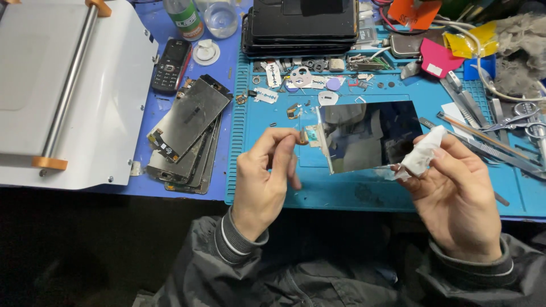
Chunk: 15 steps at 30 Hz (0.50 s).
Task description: Cleaning a smartphone LCD screen with a cloth and solvent at a repair station.
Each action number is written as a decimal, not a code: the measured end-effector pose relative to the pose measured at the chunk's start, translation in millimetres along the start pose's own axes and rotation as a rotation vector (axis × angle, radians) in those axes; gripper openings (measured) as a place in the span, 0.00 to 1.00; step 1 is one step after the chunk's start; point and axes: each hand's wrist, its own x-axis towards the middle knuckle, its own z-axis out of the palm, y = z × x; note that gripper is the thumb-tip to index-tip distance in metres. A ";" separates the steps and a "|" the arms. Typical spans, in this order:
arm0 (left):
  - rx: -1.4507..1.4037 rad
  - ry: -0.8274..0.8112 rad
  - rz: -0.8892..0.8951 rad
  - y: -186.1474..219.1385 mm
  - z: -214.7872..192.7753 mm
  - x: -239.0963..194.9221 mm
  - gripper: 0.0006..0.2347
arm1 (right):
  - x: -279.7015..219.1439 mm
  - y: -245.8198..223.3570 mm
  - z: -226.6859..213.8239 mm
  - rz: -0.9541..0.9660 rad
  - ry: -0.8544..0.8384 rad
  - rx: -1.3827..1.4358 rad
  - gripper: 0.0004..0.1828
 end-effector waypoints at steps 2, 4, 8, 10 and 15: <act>0.164 0.019 0.026 -1.0 -1.1 0.8 0.11 | -2.0 -0.2 -1.1 0.002 -0.007 -0.007 0.13; 0.601 0.100 0.348 -6.8 -3.5 0.7 0.23 | -3.6 1.2 -0.9 0.009 0.019 -0.018 0.12; 0.600 -0.069 0.410 0.7 -8.7 0.2 0.29 | -8.1 4.2 1.7 -0.012 0.057 0.018 0.13; 0.146 -0.115 0.128 7.1 -4.6 -2.1 0.41 | -11.3 6.5 10.5 -0.057 0.074 -0.028 0.12; -0.491 -0.191 0.048 -13.3 35.2 -0.5 0.34 | -27.1 29.4 31.3 -0.118 0.003 0.014 0.07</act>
